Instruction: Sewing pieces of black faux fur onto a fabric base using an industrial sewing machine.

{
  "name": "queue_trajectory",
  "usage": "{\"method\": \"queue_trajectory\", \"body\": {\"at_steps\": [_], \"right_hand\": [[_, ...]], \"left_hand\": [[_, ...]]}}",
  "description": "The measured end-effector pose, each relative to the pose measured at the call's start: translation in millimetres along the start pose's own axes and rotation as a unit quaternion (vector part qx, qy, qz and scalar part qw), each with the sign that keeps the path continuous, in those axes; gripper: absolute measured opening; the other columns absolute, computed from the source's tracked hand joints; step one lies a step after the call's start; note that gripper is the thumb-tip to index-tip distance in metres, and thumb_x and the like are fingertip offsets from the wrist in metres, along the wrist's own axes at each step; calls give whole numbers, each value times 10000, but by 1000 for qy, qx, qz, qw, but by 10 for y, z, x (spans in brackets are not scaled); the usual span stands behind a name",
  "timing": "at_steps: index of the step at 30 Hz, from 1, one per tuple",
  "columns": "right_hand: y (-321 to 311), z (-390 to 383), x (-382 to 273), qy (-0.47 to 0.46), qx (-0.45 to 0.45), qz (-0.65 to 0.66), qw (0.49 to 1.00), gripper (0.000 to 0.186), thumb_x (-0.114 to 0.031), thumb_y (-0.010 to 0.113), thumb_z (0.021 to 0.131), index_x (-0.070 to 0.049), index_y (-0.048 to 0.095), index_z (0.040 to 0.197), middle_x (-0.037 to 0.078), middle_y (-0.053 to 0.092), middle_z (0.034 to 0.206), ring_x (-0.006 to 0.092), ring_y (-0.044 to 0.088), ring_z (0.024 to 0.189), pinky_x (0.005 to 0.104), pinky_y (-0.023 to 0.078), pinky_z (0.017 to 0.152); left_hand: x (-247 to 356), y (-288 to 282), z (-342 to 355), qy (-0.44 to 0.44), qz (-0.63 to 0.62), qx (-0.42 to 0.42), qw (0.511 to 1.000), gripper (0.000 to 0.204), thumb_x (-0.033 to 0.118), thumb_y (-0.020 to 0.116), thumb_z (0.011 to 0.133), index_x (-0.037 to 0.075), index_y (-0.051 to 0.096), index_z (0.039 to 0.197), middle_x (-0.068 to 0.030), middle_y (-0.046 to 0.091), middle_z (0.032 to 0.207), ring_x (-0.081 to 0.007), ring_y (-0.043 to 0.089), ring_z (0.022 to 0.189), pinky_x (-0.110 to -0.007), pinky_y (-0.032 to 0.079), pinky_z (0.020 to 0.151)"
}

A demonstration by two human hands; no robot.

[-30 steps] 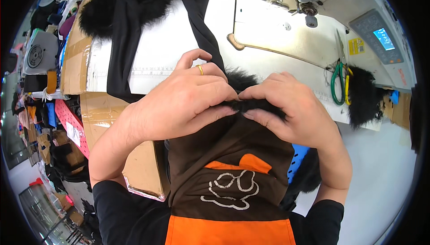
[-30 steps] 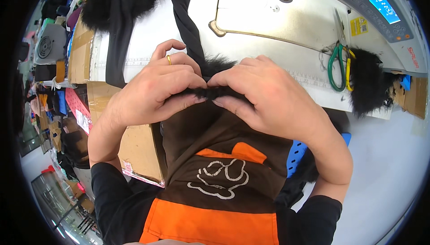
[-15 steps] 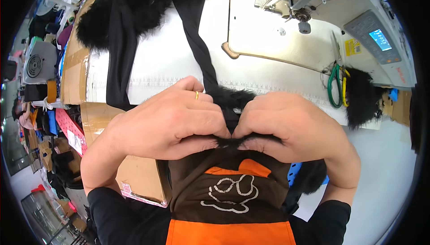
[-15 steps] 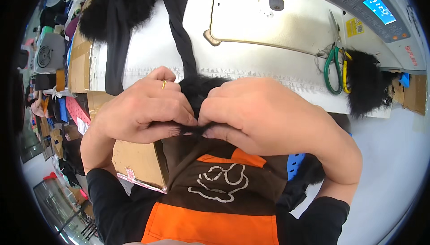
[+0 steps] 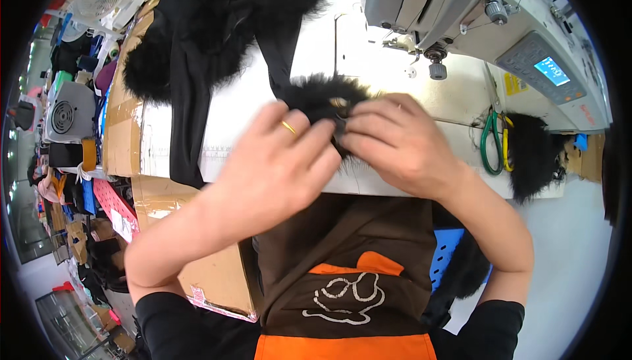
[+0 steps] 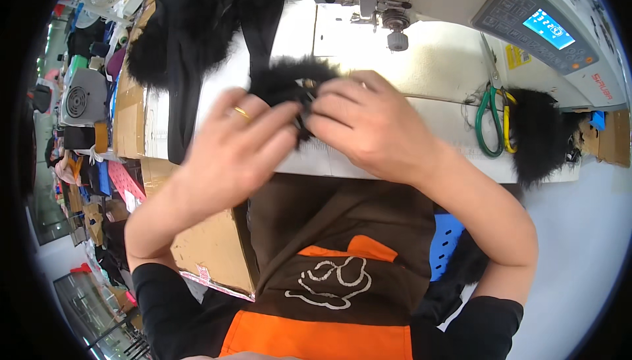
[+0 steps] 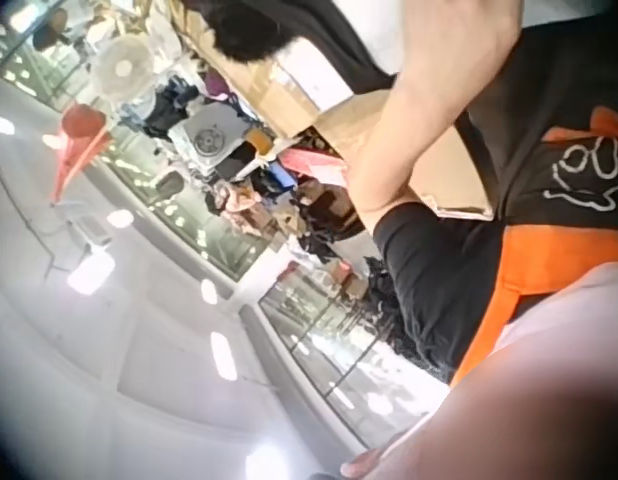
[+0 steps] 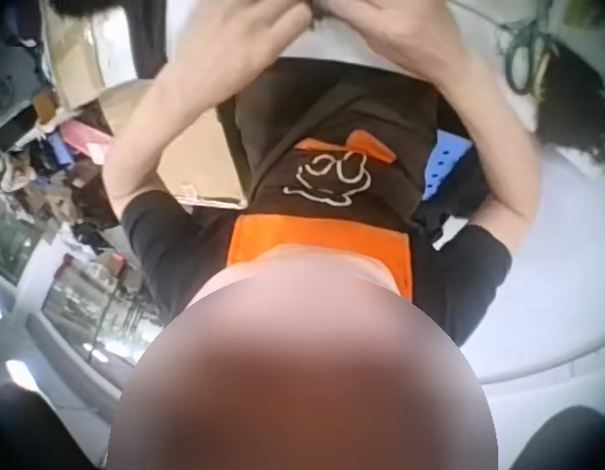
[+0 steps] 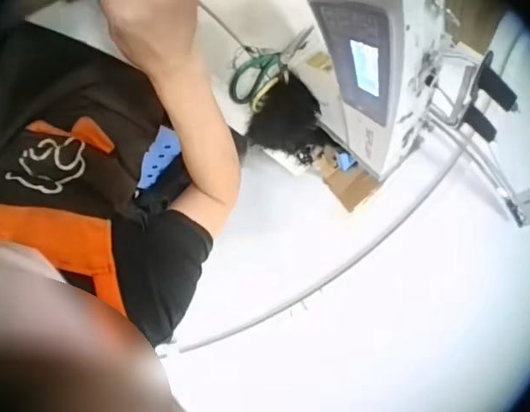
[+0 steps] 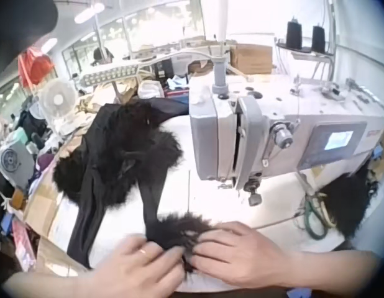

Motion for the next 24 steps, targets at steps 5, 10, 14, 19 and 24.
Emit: {"method": "queue_trajectory", "body": {"at_steps": [5, 10, 14, 19, 24], "right_hand": [[144, -302, 134, 78, -60, 56, 994, 267, -72, 781, 748, -93, 747, 1012, 27, 709, 1119, 268, 665, 1192, 439, 471, 1017], [157, -280, 318, 112, -68, 104, 986, 290, -65, 814, 747, -122, 753, 1025, 3, 712, 1126, 260, 651, 1233, 443, 452, 1034], [208, -223, 536, 148, -83, 149, 974, 242, -78, 816, 804, -127, 756, 1033, -3, 710, 1129, 247, 654, 1244, 439, 438, 1045], [226, -255, 764, 181, -78, 164, 967, 219, -82, 816, 832, -130, 756, 1038, -3, 716, 1135, 244, 672, 1226, 437, 479, 998], [41, -289, 1010, 211, -43, 10, 976, 223, -58, 792, 822, -127, 745, 1029, -9, 732, 1096, 238, 710, 1070, 412, 562, 841]], "left_hand": [[184, 431, -33, -46, -79, 5, 996, 192, 111, 655, 826, 16, 611, 987, -233, 659, 1324, -302, 618, 991, -469, 486, 987], [-58, 526, 50, -101, -148, -27, 983, 233, 10, 696, 783, 9, 610, 999, -257, 578, 1520, -368, 607, 1075, -484, 480, 1009], [-264, 615, 129, -93, -145, -10, 985, 192, 44, 656, 822, 28, 591, 1002, -238, 604, 1486, -348, 594, 1082, -487, 462, 1037], [-483, 665, 362, -103, -175, -6, 979, 197, 0, 654, 852, 22, 604, 1042, -207, 643, 1408, -381, 564, 1171, -491, 426, 1064], [-705, 774, 667, -73, -183, -1, 980, 295, 22, 725, 809, 35, 615, 1083, -132, 676, 1120, -382, 562, 1194, -529, 395, 1083]]}}
Point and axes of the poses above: each hand's wrist, its own z-axis towards the middle knuckle, its own y-axis out of the palm, x = y × z, the point moved 10 cm from there along z, towards the middle knuckle
